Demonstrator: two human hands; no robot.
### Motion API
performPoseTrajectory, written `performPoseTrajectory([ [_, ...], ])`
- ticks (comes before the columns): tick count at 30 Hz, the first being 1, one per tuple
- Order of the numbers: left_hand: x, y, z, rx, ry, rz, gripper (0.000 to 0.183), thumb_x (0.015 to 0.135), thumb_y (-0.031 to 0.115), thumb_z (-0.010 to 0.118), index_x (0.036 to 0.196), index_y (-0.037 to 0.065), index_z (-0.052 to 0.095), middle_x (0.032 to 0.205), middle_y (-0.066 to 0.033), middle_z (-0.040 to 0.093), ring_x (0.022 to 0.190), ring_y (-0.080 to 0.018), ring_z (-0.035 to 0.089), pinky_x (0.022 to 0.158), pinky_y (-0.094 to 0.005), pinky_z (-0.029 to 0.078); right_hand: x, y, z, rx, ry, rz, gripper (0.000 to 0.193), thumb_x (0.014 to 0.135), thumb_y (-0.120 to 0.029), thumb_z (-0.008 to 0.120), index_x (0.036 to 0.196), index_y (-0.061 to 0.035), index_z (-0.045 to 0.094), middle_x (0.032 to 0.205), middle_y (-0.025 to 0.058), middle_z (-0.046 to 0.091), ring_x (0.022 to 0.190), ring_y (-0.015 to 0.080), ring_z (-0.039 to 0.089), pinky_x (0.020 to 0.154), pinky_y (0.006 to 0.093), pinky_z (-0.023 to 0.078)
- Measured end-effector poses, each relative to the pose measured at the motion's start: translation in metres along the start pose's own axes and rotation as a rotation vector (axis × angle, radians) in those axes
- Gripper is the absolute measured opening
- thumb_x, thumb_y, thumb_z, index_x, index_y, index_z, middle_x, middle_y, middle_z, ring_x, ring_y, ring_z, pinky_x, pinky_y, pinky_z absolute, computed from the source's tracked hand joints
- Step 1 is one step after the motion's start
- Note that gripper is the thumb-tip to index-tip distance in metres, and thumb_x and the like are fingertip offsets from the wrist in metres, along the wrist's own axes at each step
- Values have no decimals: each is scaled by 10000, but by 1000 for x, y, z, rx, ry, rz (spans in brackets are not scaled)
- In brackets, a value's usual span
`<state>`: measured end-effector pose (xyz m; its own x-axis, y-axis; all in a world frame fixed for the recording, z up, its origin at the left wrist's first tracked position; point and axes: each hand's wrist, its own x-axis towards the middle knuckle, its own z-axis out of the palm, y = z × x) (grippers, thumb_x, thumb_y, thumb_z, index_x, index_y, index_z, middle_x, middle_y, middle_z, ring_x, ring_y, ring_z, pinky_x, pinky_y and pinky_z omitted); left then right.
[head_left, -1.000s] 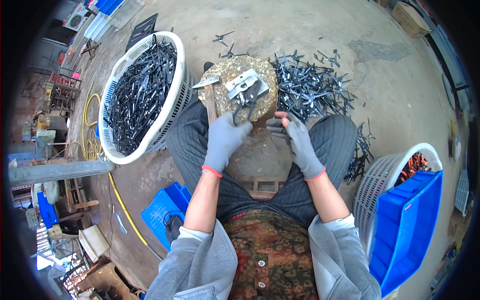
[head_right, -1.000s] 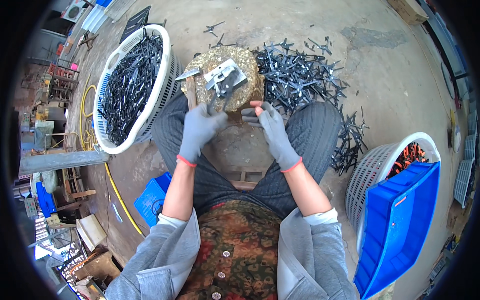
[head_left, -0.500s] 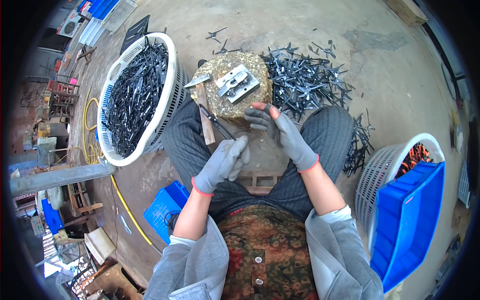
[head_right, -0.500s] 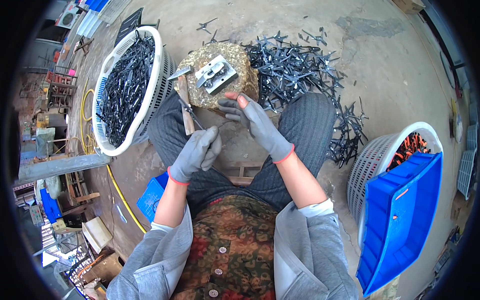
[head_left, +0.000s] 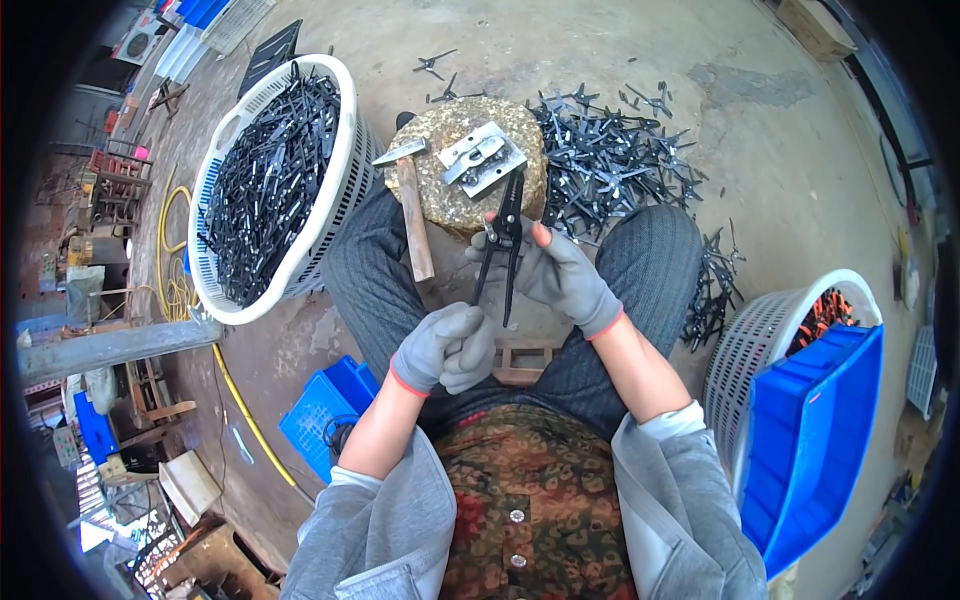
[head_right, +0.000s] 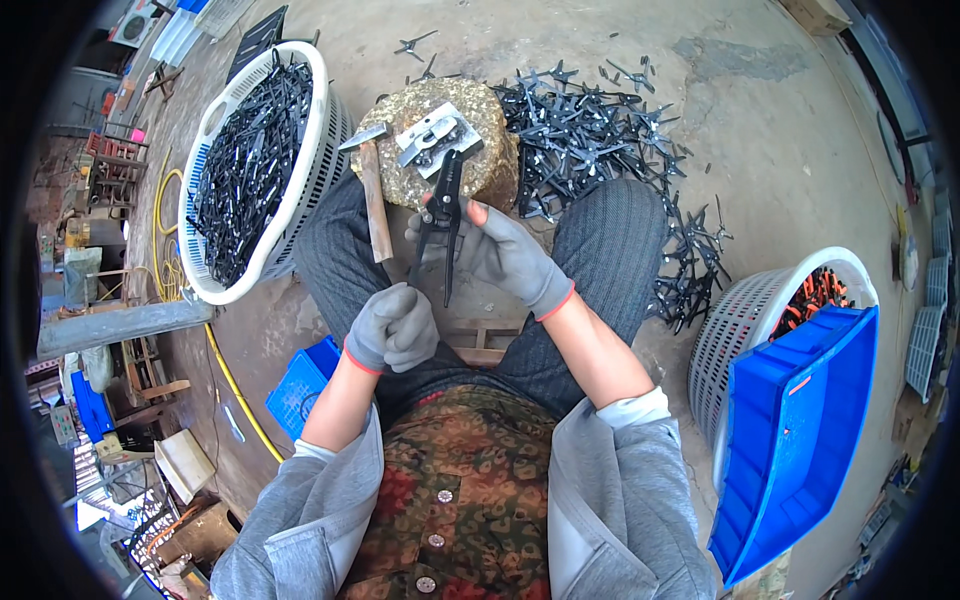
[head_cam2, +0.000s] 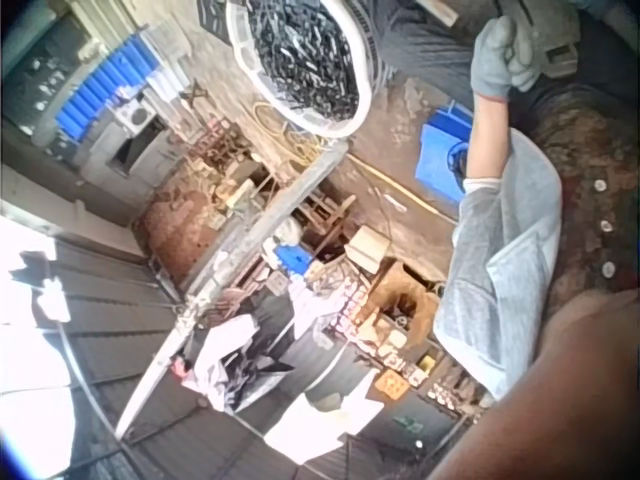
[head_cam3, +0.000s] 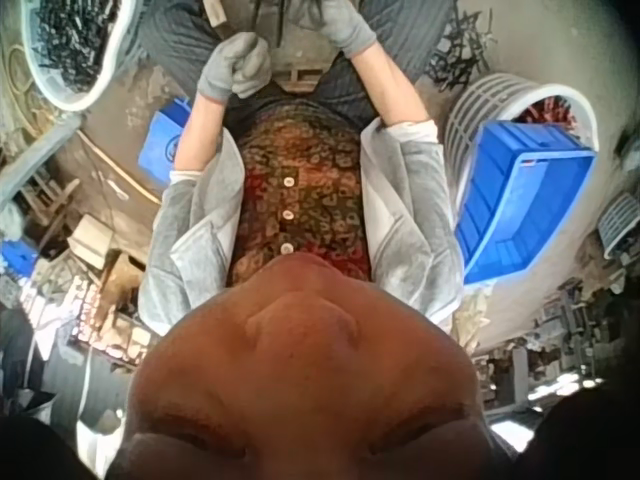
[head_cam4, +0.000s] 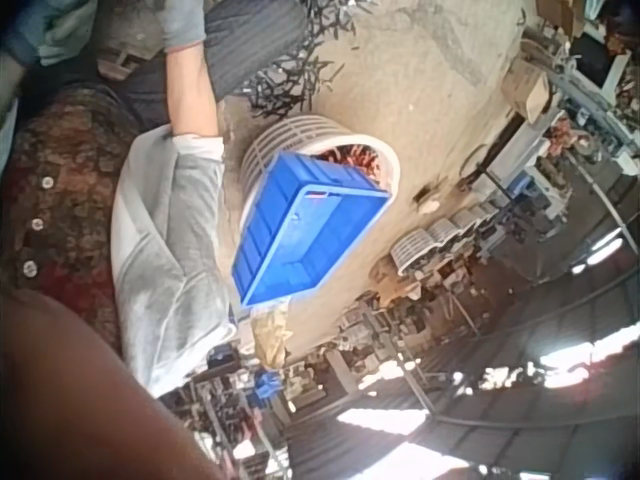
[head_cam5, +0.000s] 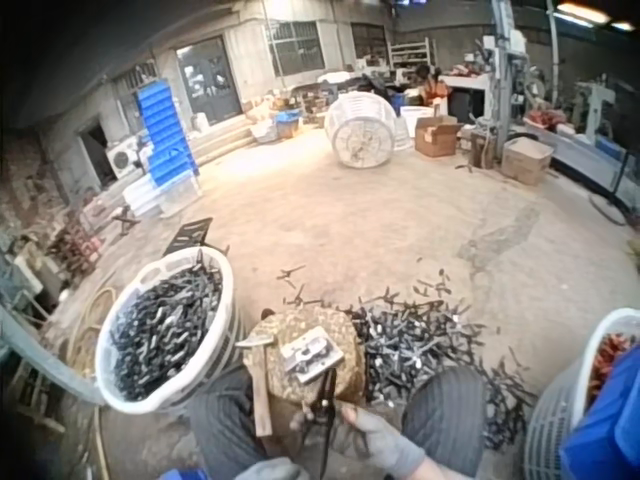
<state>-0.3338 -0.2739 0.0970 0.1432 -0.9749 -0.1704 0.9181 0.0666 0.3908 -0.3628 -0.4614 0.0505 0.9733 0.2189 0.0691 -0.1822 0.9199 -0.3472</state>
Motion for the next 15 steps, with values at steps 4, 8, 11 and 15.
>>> performPoseTrajectory([
  [4,7,3,-21,875,590,49,467,992,328,342,730,-5,536,443,-26,445,346,-143,437,393,-242,378,1,1,-12,-207,170,-68,344,944,-159,497,1249,-5,459,1205,155,548,1078,238,580,823,310,528],
  [8,25,-4,-33,1843,883,591,546,811,245,653,1240,-28,453,974,-213,586,839,-301,609,756,-350,481,5,14,-26,-475,343,-147,319,953,-173,487,1218,4,482,1182,143,566,1082,228,576,807,285,528],
  [11,45,-20,-35,1999,932,449,946,693,290,737,1383,-61,194,1158,-256,499,983,-383,560,840,-430,455,5,24,-30,-498,369,-179,345,944,-202,514,1212,15,489,1165,132,581,1083,213,574,846,288,507],
  [15,68,-27,-47,1879,1118,162,1007,688,274,735,1398,-69,108,1154,-254,503,903,-391,589,779,-444,475,4,28,-26,-414,471,-231,327,948,-185,509,1195,29,515,1139,85,594,1040,136,556,937,268,415],
])
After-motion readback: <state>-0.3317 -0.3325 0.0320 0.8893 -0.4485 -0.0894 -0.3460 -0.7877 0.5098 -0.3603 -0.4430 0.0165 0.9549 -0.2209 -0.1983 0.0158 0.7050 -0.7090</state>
